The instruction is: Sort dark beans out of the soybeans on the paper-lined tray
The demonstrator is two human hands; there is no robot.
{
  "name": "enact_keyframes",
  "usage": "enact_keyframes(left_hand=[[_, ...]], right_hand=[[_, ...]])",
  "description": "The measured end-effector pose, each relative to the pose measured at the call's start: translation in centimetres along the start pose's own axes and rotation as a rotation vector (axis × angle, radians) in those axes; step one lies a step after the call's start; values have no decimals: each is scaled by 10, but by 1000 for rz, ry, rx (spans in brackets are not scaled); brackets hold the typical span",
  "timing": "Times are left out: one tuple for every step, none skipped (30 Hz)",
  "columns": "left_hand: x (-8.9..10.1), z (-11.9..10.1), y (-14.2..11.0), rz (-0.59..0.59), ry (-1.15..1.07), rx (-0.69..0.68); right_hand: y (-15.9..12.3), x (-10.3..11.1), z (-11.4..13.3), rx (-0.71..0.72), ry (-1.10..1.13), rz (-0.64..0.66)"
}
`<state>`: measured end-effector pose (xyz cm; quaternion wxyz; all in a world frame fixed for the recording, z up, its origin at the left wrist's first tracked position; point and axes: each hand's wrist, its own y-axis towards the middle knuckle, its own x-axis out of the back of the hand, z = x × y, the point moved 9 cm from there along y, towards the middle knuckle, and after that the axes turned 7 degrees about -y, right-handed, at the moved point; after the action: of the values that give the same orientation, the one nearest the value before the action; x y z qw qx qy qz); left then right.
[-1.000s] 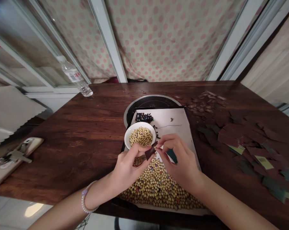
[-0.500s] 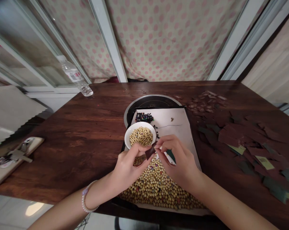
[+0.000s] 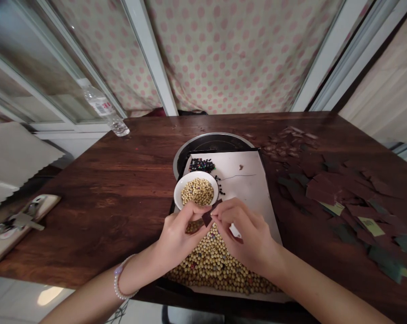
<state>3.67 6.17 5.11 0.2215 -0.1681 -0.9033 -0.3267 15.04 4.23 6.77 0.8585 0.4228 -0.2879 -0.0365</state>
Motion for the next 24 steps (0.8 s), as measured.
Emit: enact_keyframes(left_hand=[[0,0,0,-1,-5,0],[0,0,0,-2,-12,0],[-1,0,0,-2,-20,0],[-1,0,0,-2,-23,2],[-1,1,0,-2,-22,6],[-1,1,-1,-5,-18,10],[-1,2,-1,-9,-15,14],[-1,2,-1,-14,-20,18],[0,3,-1,-19,-28,20],[0,3,-1,-18,-35,21],[0,3,-1,-16,-38,21],[0,3,-1,-12,-32,21],[0,4,-1,-10,-23,22],[0,4,-1,-9,-17,22],[0,3,-1,-7,-19,22],[0,3,-1,-11,-25,21],[1,3,-1,-18,-32,20],[1,3,-1,-24,-33,19],[1,3,-1,-26,-29,19],[1,3,-1,-24,-24,19],[1,3,-1,-19,-21,20],[0,3,-1,-11,-25,22],[-1,3,-1,0,-34,21],[-2,3,-1,7,-42,21]], right_hand=[[0,0,0,0,3,0],[0,1,-1,-10,-7,-9],[-1,1,-2,-27,-23,-23],[-1,2,-3,-37,-32,-28],[-1,1,-3,-34,-30,-22],[-1,-1,-3,-25,-19,-10],[-1,-2,-2,-15,-9,-1],[-1,-2,-1,-9,-9,-1],[-1,-1,-1,-8,-19,-9],[0,0,-1,-8,-30,-17],[0,0,0,-1,-35,-18],[1,0,1,12,-29,-7],[1,-1,3,30,-21,7],[1,-1,4,39,-20,12],[1,0,4,44,-31,3],[2,2,4,44,-51,-13],[2,3,4,45,-68,-26],[2,4,5,52,-73,-28],[1,3,6,61,-65,-17],[1,2,6,65,-53,-3],[1,1,6,65,-49,2],[1,2,6,61,-58,-8],[1,3,5,56,-74,-20],[2,3,5,56,-85,-27]])
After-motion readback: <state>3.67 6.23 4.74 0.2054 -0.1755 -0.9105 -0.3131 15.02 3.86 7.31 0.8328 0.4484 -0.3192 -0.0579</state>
